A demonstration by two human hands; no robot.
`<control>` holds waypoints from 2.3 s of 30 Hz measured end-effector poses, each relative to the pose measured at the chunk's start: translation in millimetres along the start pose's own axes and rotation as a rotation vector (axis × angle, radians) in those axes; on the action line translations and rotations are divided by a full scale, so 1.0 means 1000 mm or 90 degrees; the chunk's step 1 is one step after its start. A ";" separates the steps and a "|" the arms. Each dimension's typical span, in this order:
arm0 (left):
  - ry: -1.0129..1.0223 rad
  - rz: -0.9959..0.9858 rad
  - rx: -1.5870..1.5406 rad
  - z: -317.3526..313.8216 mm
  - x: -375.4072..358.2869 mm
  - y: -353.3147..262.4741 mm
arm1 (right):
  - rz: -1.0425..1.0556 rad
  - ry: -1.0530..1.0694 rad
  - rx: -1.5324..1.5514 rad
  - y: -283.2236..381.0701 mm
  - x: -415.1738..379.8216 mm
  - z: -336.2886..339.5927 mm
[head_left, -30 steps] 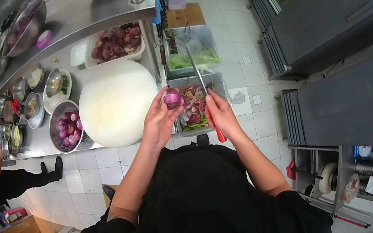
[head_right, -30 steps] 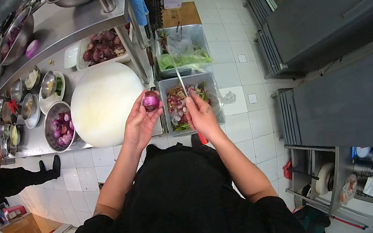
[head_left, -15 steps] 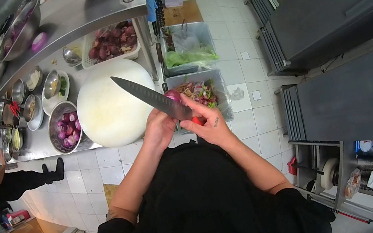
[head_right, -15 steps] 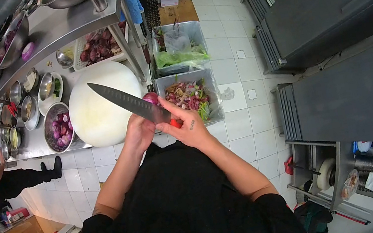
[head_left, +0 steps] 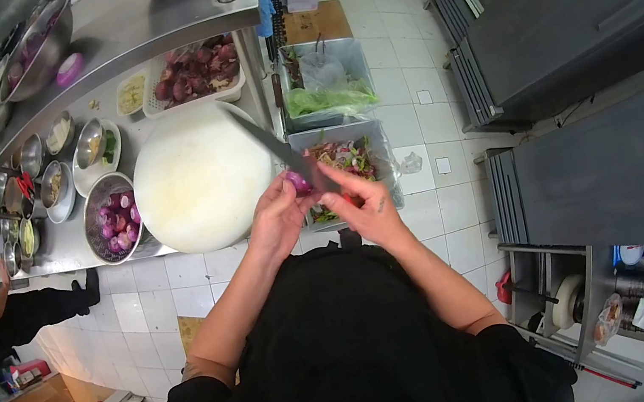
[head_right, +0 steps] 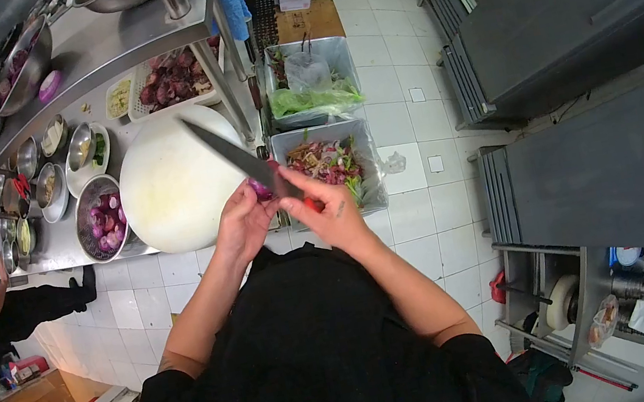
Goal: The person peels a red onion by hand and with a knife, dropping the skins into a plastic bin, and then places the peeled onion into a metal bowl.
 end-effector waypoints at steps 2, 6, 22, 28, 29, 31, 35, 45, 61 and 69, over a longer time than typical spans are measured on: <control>0.009 0.005 0.000 -0.002 -0.001 0.000 | -0.111 -0.022 0.112 -0.014 0.004 0.011; -0.018 0.007 0.007 -0.004 0.001 -0.006 | -0.142 -0.014 0.124 -0.013 0.007 0.024; -0.034 -0.005 0.024 0.002 0.003 -0.005 | 0.069 0.026 -0.137 0.024 0.004 0.003; -0.030 0.010 0.035 -0.004 0.005 -0.011 | -0.166 0.024 0.126 -0.011 0.007 0.013; -0.033 0.011 0.025 0.003 0.007 -0.010 | -0.105 0.044 0.081 -0.001 0.006 0.010; -0.050 0.016 0.033 0.008 0.007 -0.008 | 0.016 0.078 -0.010 0.022 0.001 0.001; -0.080 0.011 0.065 0.017 0.006 -0.007 | 0.030 0.079 -0.123 0.040 0.001 -0.004; -0.030 0.007 0.103 -0.003 0.005 -0.012 | -0.150 0.036 0.143 -0.006 0.009 0.007; -0.066 0.006 0.081 0.013 0.003 -0.013 | 0.050 0.081 -0.118 0.045 0.000 -0.006; -0.020 -0.020 0.115 0.004 0.006 -0.020 | 0.070 0.040 -0.101 0.035 0.004 -0.003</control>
Point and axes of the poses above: each hand's wrist, its own x-axis towards the middle knuckle, its own z-axis out of the back of the hand, y = z × x, the point moved 10 cm from there along x, towards the middle knuckle, and after that the axes turned 3 degrees about -x, right-handed, at the moved point
